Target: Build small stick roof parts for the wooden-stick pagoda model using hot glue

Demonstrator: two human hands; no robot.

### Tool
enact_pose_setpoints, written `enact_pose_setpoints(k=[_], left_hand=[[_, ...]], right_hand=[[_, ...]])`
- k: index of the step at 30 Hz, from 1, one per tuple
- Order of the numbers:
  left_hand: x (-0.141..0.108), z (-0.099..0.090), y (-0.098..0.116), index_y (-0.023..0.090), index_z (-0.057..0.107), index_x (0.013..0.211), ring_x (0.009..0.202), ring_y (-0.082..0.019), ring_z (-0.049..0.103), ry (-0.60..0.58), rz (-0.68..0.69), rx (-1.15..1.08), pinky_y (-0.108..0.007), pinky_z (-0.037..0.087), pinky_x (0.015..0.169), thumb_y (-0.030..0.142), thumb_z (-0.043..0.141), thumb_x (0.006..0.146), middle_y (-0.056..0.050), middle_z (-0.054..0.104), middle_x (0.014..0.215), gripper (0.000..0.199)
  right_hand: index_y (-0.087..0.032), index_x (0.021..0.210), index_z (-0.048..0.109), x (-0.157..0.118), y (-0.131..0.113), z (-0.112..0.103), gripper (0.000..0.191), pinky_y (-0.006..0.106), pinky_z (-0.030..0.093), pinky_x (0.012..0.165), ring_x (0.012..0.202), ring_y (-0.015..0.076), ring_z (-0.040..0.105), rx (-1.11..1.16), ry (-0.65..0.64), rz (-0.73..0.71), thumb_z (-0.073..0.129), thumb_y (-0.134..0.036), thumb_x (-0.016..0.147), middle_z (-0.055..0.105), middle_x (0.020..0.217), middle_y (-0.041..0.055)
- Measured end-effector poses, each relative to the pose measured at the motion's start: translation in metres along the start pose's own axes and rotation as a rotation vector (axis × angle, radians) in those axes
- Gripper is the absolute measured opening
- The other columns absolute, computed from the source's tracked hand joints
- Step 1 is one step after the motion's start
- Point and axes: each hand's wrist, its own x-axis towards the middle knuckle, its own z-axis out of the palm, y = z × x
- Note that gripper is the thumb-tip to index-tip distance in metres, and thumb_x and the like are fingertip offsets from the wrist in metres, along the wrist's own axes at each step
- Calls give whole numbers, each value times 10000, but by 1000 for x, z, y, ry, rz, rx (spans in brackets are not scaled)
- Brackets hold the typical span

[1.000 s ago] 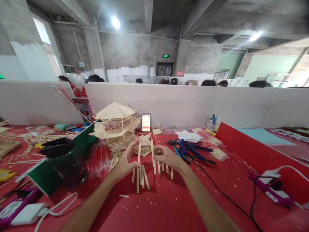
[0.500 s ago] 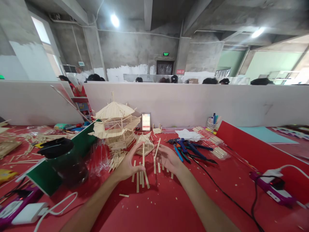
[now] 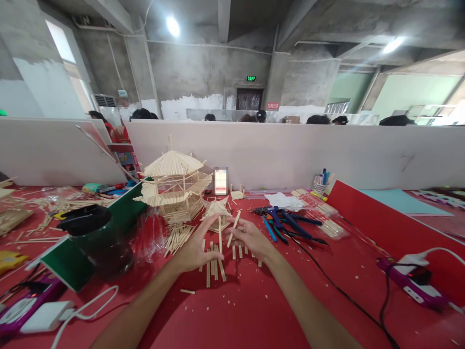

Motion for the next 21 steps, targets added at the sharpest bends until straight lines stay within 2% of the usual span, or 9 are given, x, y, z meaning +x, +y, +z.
enact_pose_setpoints(k=[4, 9, 21], left_hand=[[-1, 0, -2, 274, 168, 1564, 1456, -342, 291, -62, 50, 96, -540, 290, 1172, 496, 753, 769, -165, 289, 1588, 1012], [-1, 0, 1, 269, 124, 1571, 1452, -334, 294, -138, 126, 211, -518, 305, 1172, 500, 726, 796, -159, 289, 1586, 1008], [2, 2, 4, 251, 34, 1576, 1452, -325, 288, -168, 173, 337, -511, 313, 1164, 595, 611, 844, -163, 285, 1589, 993]], right_hand=[[-195, 1214, 615, -4, -6, 1, 626, 306, 553, 715, 754, 166, 693, -78, -83, 61, 819, -450, 681, 717, 909, 51], [-190, 1190, 633, -7, -7, 8, 603, 297, 555, 701, 723, 152, 667, -139, -107, 79, 820, -443, 677, 690, 841, 27], [-179, 1161, 639, -6, -4, 8, 583, 321, 564, 715, 711, 141, 632, -176, -121, 79, 810, -459, 679, 646, 801, 4]])
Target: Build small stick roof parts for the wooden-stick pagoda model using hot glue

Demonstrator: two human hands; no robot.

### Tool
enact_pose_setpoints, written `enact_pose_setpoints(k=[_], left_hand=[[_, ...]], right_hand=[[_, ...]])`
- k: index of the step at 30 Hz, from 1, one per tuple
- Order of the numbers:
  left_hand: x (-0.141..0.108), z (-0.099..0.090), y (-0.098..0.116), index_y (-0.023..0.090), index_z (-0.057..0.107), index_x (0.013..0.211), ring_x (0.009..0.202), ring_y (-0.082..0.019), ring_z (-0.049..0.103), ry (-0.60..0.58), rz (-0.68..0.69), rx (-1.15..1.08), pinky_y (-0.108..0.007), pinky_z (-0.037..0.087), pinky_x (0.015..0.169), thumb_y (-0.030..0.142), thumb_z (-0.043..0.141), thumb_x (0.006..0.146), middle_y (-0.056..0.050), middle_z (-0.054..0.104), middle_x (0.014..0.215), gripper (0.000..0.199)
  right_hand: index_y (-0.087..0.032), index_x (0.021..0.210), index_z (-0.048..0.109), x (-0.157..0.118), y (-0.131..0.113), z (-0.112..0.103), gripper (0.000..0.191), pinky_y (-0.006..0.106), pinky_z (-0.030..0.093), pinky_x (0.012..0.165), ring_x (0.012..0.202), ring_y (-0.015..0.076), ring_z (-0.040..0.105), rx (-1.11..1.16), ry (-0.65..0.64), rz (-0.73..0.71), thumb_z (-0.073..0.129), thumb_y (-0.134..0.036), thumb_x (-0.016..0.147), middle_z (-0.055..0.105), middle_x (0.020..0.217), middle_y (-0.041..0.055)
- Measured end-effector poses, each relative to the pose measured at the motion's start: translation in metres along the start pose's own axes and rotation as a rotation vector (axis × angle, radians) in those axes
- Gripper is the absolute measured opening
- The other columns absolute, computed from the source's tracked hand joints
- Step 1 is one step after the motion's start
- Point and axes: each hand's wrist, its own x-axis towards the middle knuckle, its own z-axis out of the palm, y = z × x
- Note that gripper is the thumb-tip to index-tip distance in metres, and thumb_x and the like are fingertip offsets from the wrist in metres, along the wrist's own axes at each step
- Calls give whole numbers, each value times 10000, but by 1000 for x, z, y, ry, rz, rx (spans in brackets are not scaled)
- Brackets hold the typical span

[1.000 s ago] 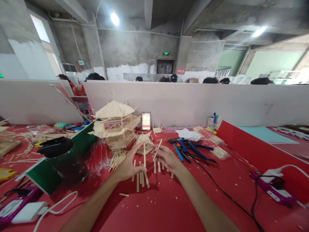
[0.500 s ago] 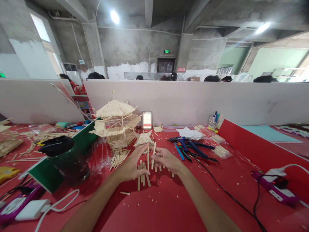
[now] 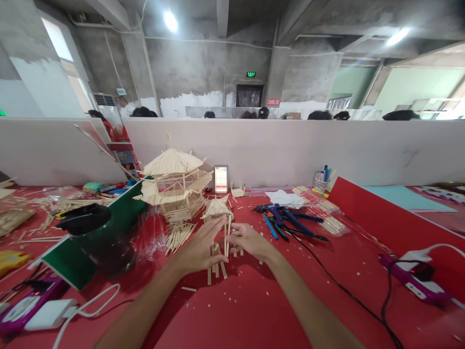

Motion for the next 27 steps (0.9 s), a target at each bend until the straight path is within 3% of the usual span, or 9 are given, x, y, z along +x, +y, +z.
enact_pose_setpoints(k=[8, 18, 23, 27], left_hand=[[1, -3, 2, 233, 52, 1579, 1445, -334, 307, 6, 25, -8, -507, 319, 1158, 573, 614, 855, -164, 299, 1588, 977], [0, -4, 4, 245, 119, 1575, 1438, -303, 331, 14, -50, -59, -480, 323, 1164, 525, 585, 897, -145, 329, 1578, 869], [2, -5, 12, 247, 224, 1549, 1429, -275, 358, 74, -88, -180, -457, 323, 1170, 482, 579, 917, -131, 362, 1565, 762], [6, 1, 20, 246, 421, 1447, 1322, -277, 499, 225, -171, -320, -448, 417, 1103, 449, 663, 870, -122, 513, 1455, 658]], right_hand=[[-199, 1066, 692, 0, -1, 2, 454, 274, 560, 655, 652, 112, 582, 22, 25, -38, 816, -413, 685, 592, 700, -35], [-196, 1063, 664, 1, -1, 0, 498, 306, 574, 685, 768, 175, 688, 104, 60, -96, 824, -459, 671, 710, 861, 34], [-196, 986, 657, 3, 0, -1, 451, 335, 581, 705, 814, 201, 688, 134, 121, -171, 826, -457, 660, 710, 892, 35], [-210, 1009, 654, 7, 1, 0, 441, 365, 576, 759, 896, 233, 682, 136, 164, -260, 817, -441, 671, 717, 969, 53]])
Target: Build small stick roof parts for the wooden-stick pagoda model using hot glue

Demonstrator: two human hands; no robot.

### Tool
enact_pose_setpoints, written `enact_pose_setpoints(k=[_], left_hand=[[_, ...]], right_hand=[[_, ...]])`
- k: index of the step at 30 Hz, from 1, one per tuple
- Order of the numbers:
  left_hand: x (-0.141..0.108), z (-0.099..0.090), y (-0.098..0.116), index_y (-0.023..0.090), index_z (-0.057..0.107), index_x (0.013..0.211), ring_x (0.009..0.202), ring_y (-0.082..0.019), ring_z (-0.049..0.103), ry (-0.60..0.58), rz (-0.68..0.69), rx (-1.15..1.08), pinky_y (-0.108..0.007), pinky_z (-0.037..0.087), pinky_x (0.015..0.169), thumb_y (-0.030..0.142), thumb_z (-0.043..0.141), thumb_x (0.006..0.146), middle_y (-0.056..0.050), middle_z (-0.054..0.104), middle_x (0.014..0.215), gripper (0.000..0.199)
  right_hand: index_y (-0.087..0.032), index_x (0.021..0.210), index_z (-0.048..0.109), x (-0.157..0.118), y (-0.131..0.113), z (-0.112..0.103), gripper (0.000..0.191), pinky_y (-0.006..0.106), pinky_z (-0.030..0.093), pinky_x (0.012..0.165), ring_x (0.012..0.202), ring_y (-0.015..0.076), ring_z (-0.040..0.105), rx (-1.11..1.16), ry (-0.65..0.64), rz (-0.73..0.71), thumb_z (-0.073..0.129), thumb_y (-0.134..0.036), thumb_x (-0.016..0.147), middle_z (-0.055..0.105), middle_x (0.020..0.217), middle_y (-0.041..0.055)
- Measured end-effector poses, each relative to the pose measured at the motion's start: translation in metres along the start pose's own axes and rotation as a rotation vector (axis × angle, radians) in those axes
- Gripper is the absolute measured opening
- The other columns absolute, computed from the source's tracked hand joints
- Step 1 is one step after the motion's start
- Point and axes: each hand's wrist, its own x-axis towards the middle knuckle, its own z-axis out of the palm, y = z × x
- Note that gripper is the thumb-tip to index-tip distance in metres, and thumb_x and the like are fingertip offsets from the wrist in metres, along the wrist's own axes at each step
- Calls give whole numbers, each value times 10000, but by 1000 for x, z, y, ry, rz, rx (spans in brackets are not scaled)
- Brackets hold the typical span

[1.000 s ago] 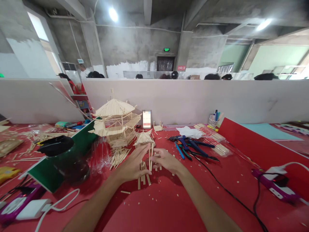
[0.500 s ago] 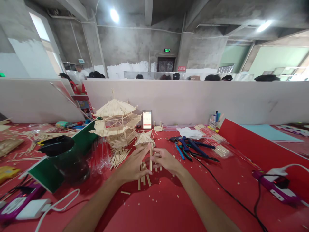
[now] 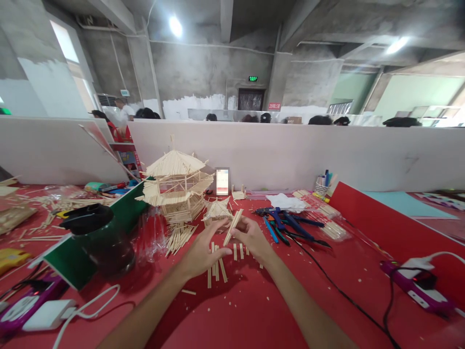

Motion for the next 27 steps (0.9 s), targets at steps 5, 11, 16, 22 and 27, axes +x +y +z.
enact_pose_setpoints(k=[5, 11, 16, 22, 27], left_hand=[[3, 9, 5, 221, 634, 1210, 931, -199, 683, 150, -35, -41, -337, 562, 830, 377, 592, 926, -73, 709, 1112, 327], [4, -1, 9, 198, 696, 1019, 888, -201, 657, 235, 79, 102, -336, 527, 814, 351, 526, 966, -67, 725, 943, 234], [3, -4, 10, 218, 706, 1046, 917, -197, 662, 241, 102, 124, -324, 520, 840, 343, 514, 975, -60, 722, 975, 240], [2, -3, 6, 226, 719, 1069, 864, -186, 658, 233, 108, 137, -314, 528, 812, 359, 500, 982, -62, 713, 945, 271], [3, -5, 5, 230, 727, 1061, 882, -187, 660, 225, 130, 136, -316, 533, 820, 354, 507, 978, -65, 713, 970, 266]], right_hand=[[-197, 818, 655, 1, -1, 2, 314, 351, 545, 781, 809, 217, 662, -133, 54, -161, 815, -425, 674, 704, 819, 40], [-226, 853, 686, -5, -14, -1, 254, 333, 532, 751, 773, 206, 667, -187, 93, -270, 803, -397, 707, 731, 848, 37], [-233, 767, 721, -7, -19, -8, 233, 371, 530, 747, 767, 242, 682, -261, 104, -295, 817, -430, 690, 753, 819, 59], [-251, 774, 738, -5, -13, -13, 235, 415, 534, 780, 848, 284, 695, -251, 98, -276, 830, -442, 672, 757, 832, 65], [-251, 765, 734, -4, -10, -15, 251, 432, 539, 784, 882, 301, 700, -236, 80, -239, 839, -447, 652, 758, 833, 73]])
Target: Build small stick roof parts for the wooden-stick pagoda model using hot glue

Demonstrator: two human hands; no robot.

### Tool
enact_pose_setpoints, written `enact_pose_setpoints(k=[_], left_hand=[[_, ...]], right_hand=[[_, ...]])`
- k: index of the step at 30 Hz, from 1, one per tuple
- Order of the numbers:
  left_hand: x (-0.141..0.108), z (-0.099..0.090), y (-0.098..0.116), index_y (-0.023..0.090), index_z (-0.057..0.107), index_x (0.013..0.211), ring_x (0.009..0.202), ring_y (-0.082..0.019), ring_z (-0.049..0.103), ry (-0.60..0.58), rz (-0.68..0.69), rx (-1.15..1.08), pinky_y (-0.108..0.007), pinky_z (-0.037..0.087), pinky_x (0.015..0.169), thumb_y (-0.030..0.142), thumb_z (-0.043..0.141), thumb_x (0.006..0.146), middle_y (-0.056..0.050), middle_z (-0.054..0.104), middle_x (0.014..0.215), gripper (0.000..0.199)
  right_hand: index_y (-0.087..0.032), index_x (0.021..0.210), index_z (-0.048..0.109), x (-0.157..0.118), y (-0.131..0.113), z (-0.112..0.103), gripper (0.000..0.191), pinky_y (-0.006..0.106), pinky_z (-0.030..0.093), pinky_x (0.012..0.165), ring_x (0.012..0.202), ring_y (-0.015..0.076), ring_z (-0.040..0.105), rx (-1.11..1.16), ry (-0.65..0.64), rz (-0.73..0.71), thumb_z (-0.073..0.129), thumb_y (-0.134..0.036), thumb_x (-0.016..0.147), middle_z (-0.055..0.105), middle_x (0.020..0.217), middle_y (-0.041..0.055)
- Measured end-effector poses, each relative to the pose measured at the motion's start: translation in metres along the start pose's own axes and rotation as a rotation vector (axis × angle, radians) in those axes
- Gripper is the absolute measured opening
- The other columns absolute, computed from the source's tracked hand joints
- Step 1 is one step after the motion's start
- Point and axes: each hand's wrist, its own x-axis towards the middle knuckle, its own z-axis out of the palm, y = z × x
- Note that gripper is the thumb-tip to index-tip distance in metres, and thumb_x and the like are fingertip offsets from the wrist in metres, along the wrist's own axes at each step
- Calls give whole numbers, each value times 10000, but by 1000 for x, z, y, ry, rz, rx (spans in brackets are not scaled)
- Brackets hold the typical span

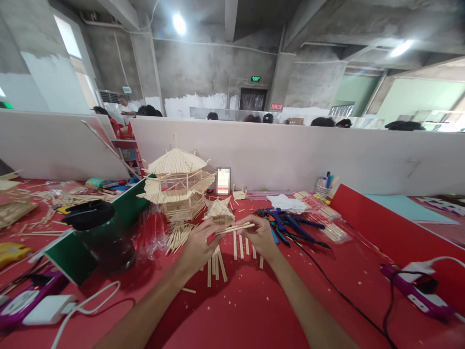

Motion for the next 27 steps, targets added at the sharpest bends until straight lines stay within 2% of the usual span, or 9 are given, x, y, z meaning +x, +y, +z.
enact_pose_setpoints(k=[11, 17, 23, 27], left_hand=[[0, 1, 0, 219, 722, 1048, 835, -172, 661, -2, 6, 44, -293, 544, 782, 359, 493, 985, -60, 707, 924, 275], [0, 2, -2, 210, 705, 1028, 861, -164, 658, 53, 78, 123, -291, 545, 809, 279, 511, 980, -43, 694, 904, 211], [-1, 1, -5, 204, 693, 1033, 884, -156, 665, 59, 86, 134, -280, 555, 826, 265, 525, 976, -40, 689, 933, 188], [-2, 2, -8, 204, 695, 1033, 870, -149, 662, 85, 106, 135, -269, 554, 821, 266, 532, 975, -40, 684, 926, 184]], right_hand=[[-247, 738, 716, 1, -2, 5, 257, 421, 543, 764, 805, 278, 694, -3, 36, 14, 828, -462, 650, 754, 797, 61], [-233, 947, 709, 3, 6, 3, 309, 390, 550, 795, 806, 241, 694, 86, 81, 8, 799, -404, 707, 754, 854, 52], [-208, 836, 749, 4, 8, -14, 164, 303, 534, 720, 771, 205, 682, -191, 69, -122, 748, -359, 771, 748, 834, 48], [-225, 803, 753, 4, 13, -19, 100, 279, 529, 707, 746, 189, 677, -254, 92, -166, 754, -315, 760, 734, 771, 15]])
